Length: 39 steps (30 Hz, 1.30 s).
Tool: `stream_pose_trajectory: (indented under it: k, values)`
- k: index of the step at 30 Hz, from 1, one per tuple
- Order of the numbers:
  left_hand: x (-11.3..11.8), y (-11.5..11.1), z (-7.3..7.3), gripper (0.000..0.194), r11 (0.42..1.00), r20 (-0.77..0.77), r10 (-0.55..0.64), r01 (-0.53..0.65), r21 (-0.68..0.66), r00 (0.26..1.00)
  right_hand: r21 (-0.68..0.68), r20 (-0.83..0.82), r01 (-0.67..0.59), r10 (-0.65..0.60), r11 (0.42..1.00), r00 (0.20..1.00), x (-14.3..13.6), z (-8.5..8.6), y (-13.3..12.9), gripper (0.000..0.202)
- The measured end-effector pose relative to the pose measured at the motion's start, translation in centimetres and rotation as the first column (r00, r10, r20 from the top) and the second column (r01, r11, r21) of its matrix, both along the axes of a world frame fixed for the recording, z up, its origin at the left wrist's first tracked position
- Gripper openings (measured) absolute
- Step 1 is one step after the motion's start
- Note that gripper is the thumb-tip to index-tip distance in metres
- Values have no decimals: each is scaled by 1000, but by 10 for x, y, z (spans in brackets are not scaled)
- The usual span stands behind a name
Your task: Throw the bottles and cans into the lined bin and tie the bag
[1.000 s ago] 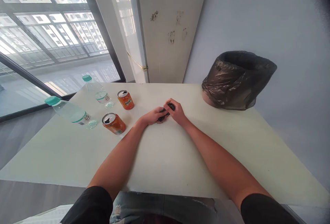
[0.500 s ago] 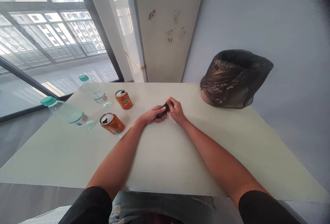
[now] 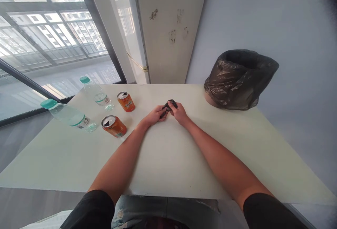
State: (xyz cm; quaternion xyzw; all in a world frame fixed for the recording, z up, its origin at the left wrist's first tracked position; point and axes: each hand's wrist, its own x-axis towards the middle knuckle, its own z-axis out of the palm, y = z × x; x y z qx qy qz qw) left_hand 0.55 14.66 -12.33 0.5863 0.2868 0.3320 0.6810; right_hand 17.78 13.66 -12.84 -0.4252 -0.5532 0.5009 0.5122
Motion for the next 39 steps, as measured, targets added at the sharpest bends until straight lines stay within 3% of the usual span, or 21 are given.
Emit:
stream_pose_trajectory:
  k: [4, 9, 12, 16, 20, 26, 39]
  values:
    - [0, -4, 5, 51, 1000, 45, -20, 20, 4, 999, 1, -6, 52, -52, 999, 999, 1, -5, 5, 69]
    - [0, -2, 4, 46, 1000, 19, -3, 3, -2, 1000, -24, -100, 162, -164, 986, 981, 1, 2, 4, 67]
    - [1, 0, 1, 48, 1000, 11, 20, -20, -3, 1000, -70, -205, 121, -133, 990, 970, 1, 9, 0, 62]
    - [1, 1, 2, 49, 999, 33, 37, -36, -30, 999, -103, -217, 37, -58, 994, 974, 2, 13, -4, 61]
    - [0, -1, 6, 47, 996, 16, 54, -53, -68, 998, -98, -208, 77, -96, 992, 973, 3, 8, 1, 58]
    - [0, -2, 9, 58, 997, 1, 43, -43, -60, 999, -174, -362, 129, -186, 976, 913, 8, 8, 6, 48]
    - [-1, 5, 5, 61, 983, 101, 47, -29, -182, 994, -124, -377, 128, -166, 984, 911, 4, 1, 11, 44]
